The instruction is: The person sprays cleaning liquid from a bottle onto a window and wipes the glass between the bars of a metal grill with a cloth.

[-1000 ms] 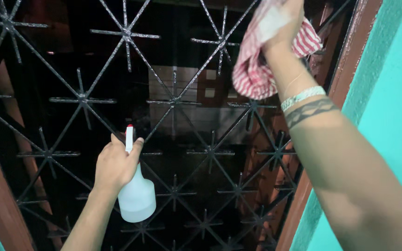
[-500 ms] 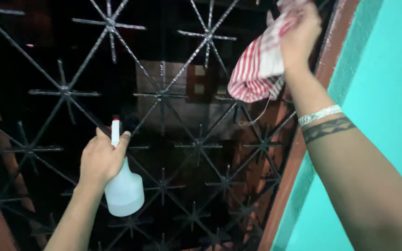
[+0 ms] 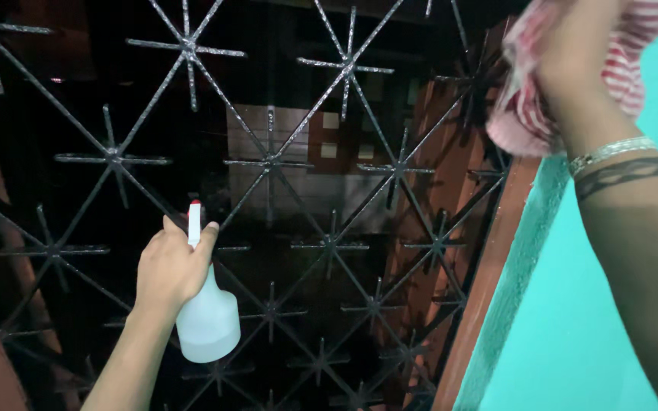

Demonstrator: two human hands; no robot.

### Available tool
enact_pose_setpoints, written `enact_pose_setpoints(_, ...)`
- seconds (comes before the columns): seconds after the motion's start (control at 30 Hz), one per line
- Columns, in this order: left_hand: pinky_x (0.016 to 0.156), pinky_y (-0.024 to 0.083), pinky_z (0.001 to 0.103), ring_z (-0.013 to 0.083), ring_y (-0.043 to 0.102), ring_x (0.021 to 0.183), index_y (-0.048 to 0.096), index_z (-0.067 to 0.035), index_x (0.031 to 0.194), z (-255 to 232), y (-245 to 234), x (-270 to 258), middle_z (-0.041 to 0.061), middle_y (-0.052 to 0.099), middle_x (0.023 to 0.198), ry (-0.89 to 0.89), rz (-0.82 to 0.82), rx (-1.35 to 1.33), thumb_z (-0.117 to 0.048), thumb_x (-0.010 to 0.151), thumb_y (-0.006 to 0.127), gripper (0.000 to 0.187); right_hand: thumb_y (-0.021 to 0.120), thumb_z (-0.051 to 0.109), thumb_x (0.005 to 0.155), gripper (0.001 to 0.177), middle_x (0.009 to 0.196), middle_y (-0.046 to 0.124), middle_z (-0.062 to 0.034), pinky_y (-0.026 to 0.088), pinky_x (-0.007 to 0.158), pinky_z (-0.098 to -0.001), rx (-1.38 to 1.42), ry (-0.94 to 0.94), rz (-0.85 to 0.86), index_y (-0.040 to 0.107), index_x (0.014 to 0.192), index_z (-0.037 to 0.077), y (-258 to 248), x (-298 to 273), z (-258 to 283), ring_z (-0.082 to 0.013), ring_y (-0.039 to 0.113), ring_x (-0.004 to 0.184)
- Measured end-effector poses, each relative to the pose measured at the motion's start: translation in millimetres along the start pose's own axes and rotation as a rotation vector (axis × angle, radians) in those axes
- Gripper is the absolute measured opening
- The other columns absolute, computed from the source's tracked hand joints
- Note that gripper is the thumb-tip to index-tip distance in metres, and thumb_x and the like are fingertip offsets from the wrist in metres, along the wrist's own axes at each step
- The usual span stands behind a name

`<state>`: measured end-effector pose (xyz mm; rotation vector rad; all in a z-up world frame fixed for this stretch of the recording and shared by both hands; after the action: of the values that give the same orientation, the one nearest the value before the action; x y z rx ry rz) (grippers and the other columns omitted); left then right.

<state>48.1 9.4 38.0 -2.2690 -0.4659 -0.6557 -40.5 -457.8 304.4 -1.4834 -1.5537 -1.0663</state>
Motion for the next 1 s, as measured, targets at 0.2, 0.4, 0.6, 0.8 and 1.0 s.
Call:
enact_pose_setpoints(0.2,0.093,0.05,0.051,0.0417,0.067,0.102,0.055,0.001,0.119,-2.2,2.3,3.8,0.025,0.071,0.1,0.044,-0.028,0.05,-0.047,0.096,0.057,0.053,0.063,0.004,0.095,0.017,0.118,0.068,-0.0161,0.054,0.104,-0.048,-0.18,-0.283,0.164,0.069,0.109,0.0,-19.3,4.2,2.1,-0.0356,0.066,0.113)
enact_pose_setpoints(0.4,0.091,0.051,0.052,0.0425,0.068,0.099,0.056,0.003,0.116,-1.1,1.0,2.6,0.025,0.071,0.099,0.06,-0.043,0.028,-0.046,0.097,0.058,0.052,0.06,0.002,0.088,0.031,0.116,0.066,-0.0276,0.048,0.098,-0.0492,-0.151,0.122,0.67,0.069,0.118,-0.002,22.3,5.4,-35.3,-0.0443,0.062,0.111)
enact_pose_setpoints(0.6,0.091,0.051,0.053,0.043,0.067,0.1,0.056,0.003,0.116,-1.2,0.9,1.8,0.025,0.07,0.099,0.06,-0.043,0.019,-0.046,0.097,0.059,0.053,0.061,-0.002,0.09,0.016,0.12,0.067,-0.02,0.046,0.116,-0.0417,-0.099,-0.206,0.455,0.07,0.103,-0.005,35.7,-24.8,-29.7,-0.0371,0.056,0.128)
enact_pose_setpoints(0.8,0.092,0.051,0.052,0.0422,0.067,0.102,0.056,0.004,0.116,0.0,0.0,2.1,0.025,0.069,0.102,0.034,-0.025,0.02,-0.047,0.097,0.059,0.054,0.06,-0.005,0.086,0.021,0.128,0.065,-0.0221,0.043,0.126,-0.0404,-0.091,-0.212,0.35,0.068,0.104,-0.008,28.7,-26.7,-18.0,-0.0367,0.051,0.14)
enact_pose_setpoints(1.0,0.092,0.051,0.052,0.0423,0.067,0.102,0.055,0.003,0.119,2.5,-0.4,2.1,0.025,0.069,0.102,0.044,-0.037,0.009,-0.048,0.096,0.058,0.056,0.056,-0.003,0.096,0.043,0.153,0.053,-0.024,0.035,0.129,-0.0449,-0.1,-0.183,0.26,0.059,0.138,-0.009,3.8,-52.8,2.7,-0.0397,0.043,0.149)
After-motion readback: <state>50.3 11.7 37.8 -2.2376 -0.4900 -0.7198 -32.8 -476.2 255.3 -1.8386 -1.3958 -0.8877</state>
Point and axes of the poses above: each hand's wrist, its own x-axis towards the middle knuckle, its own y-axis out of the palm, z = x × y, the point moved 6 cm from there along x, towards the middle knuckle
